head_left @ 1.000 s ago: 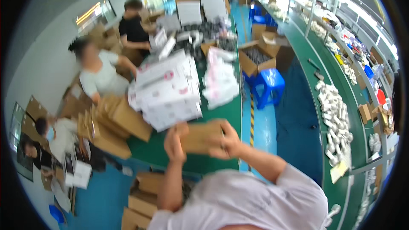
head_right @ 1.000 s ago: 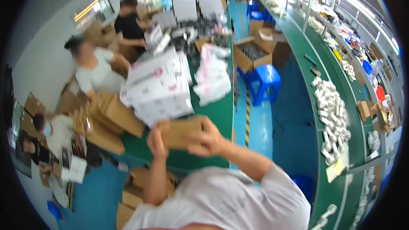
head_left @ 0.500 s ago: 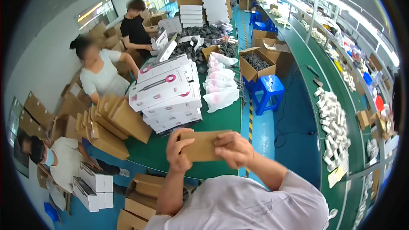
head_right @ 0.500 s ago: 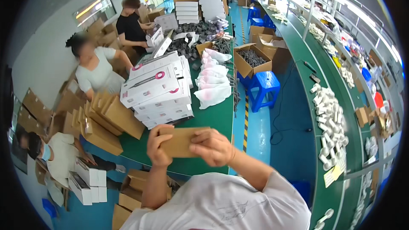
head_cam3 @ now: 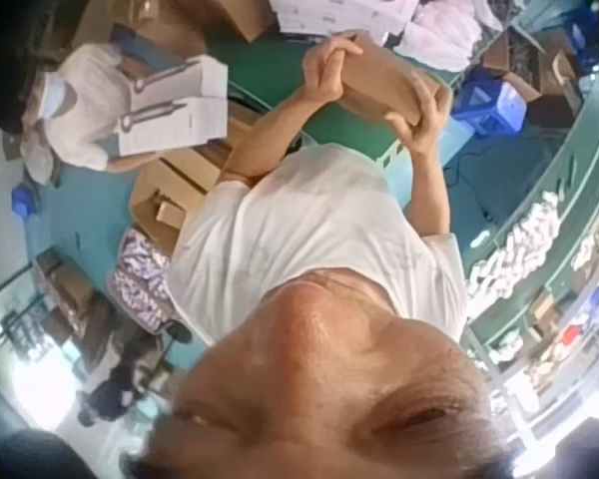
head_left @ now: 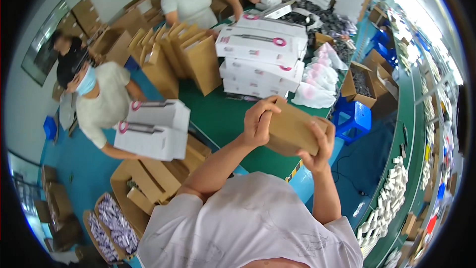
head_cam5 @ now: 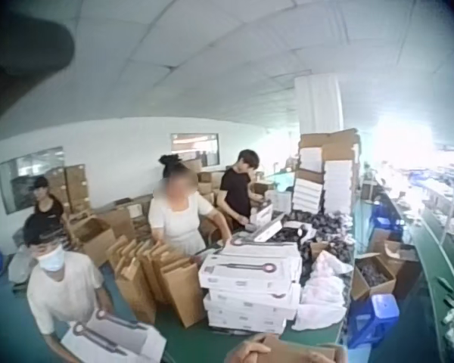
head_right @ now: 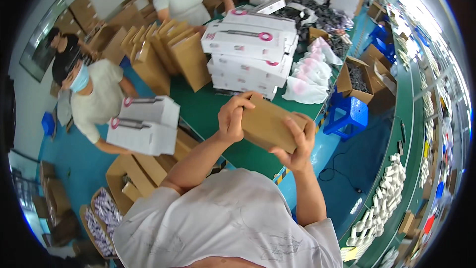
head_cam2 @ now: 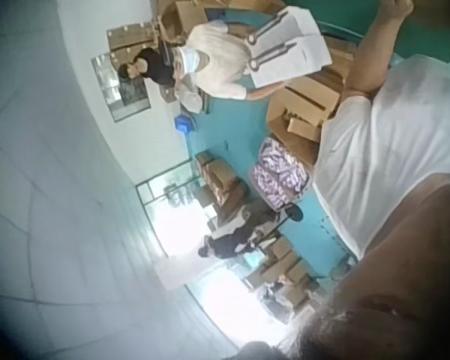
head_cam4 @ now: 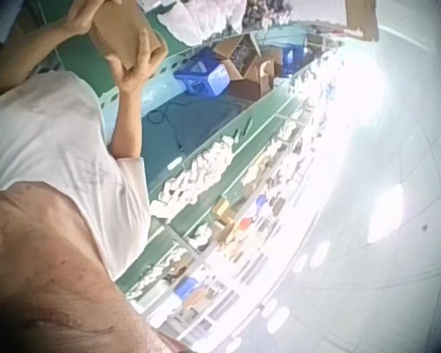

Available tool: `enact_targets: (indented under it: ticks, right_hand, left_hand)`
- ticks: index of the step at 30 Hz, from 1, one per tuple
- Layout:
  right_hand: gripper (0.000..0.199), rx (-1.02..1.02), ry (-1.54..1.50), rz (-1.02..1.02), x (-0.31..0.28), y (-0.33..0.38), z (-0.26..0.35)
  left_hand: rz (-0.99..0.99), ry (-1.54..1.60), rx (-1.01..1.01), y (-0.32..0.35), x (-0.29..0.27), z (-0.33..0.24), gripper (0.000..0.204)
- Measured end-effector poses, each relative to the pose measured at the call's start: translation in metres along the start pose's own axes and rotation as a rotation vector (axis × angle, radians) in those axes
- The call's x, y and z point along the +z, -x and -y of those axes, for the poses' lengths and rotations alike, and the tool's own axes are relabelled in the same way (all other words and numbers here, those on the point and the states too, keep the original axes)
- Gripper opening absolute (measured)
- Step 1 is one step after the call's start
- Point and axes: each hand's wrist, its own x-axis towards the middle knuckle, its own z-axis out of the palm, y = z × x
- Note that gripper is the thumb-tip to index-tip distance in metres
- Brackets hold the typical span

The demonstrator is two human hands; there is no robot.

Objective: Packaging hair dryers into individual boxes and then into larger shipping cartons on a factory production line.

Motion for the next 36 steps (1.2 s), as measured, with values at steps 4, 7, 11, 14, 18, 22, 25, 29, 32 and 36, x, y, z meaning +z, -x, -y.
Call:
enact_targets:
  ticks: [4,7,11,14,18,22,25,29,32,36]
  right_hand:
    - [0.069,-0.069,-0.146,-0.125,-0.019,-0.029,0.049]
    - [0.054,-0.049,0.079,-0.053,0.001,0.008,0.016]
    - [0.046,-0.100,-0.019,-0.232,0.013,-0.005,0.011]
    - [0.047,-0.123,-0.026,-0.226,-0.014,-0.005,0.044]
    - [0.044,0.088,0.055,-0.080,0.013,-0.008,0.004]
    - [0.031,0.030,0.060,-0.136,-0.003,0.004,0.025]
    - [0.045,0.021,0.010,-0.157,-0.011,-0.002,0.010]
    - [0.040,-0.018,-0.047,-0.213,-0.011,-0.007,0.019]
    - [0.033,-0.082,-0.017,-0.210,-0.021,0.014,0.027]
    - [0.033,-0.022,-0.048,-0.260,-0.004,0.011,0.019]
  left_hand:
    - [0.021,0.044,0.157,-0.026,-0.004,-0.063,0.021]
    - [-0.016,-0.028,0.071,-0.014,-0.016,-0.013,0.019]
    - [-0.001,-0.040,0.215,-0.013,-0.001,-0.016,0.018]
    - [-0.009,0.112,0.093,-0.028,0.004,-0.028,0.021]
    - [-0.040,0.033,0.104,-0.009,0.002,0.010,0.018]
    - [0.002,0.218,0.027,-0.003,0.007,-0.019,0.016]
    - [-0.022,0.131,0.074,0.008,0.024,0.005,0.022]
    - [0.018,0.286,0.118,-0.009,0.023,-0.010,0.017]
    - [0.028,0.030,0.100,0.018,0.018,0.001,0.018]
    - [-0.008,-0.034,0.062,0.024,0.025,-0.004,0.019]
